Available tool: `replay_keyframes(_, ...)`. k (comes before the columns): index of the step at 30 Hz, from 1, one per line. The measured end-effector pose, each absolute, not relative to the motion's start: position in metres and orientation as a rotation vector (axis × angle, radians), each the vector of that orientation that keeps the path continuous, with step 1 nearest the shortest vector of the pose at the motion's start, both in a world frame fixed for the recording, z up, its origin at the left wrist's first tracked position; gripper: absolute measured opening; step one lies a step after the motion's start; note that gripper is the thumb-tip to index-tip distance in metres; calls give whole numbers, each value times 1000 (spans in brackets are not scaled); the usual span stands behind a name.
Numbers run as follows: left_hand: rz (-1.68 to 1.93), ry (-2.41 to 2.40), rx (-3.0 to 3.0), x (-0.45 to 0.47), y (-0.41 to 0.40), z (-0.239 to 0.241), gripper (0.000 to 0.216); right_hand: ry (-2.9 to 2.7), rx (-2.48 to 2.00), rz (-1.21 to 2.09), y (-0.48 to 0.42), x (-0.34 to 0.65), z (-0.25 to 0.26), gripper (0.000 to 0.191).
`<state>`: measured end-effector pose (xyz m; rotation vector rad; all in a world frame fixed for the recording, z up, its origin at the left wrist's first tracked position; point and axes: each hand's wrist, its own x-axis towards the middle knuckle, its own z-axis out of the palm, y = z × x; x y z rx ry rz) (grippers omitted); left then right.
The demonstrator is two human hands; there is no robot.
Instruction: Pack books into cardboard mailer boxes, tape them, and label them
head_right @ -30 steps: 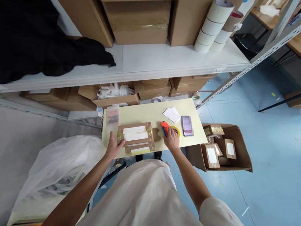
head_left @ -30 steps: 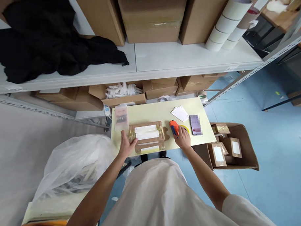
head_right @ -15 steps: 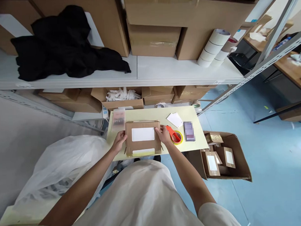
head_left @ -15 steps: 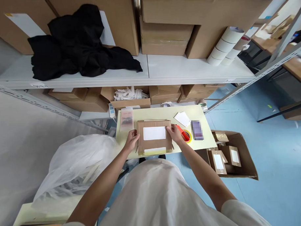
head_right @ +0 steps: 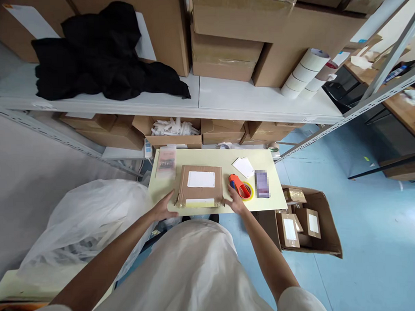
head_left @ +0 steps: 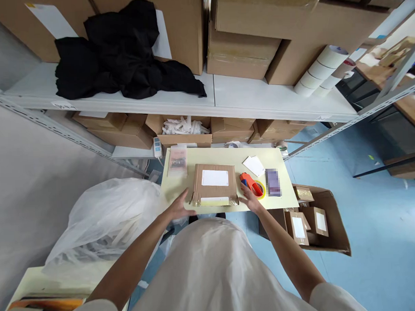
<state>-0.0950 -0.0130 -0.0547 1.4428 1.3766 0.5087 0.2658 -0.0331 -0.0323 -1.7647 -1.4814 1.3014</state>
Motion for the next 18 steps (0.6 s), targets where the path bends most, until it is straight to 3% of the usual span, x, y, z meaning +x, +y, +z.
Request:
replay_keyframes(3,509,1435,1603,-90,-31,-63,92,-1628,-1763,1206,-56,263,-47,86)
replay_keyframes(7,638,1550,1578,-71,-30,-52,38,-1606,-1687,1072,-53,251,-40,47)
replay_keyframes(9,766,1586,1582,-69,-20,-38,33,-1534,-1685,982,-39,252,-26,37)
replay_keyframes(12,910,1694,1587,-70,3,-18,32,-1453,-1757,848,-13,262,-5,38)
replay_keyframes(18,792,1921,1540,-57,41,-2,32,-1527,-1934,694,13,265,1,39)
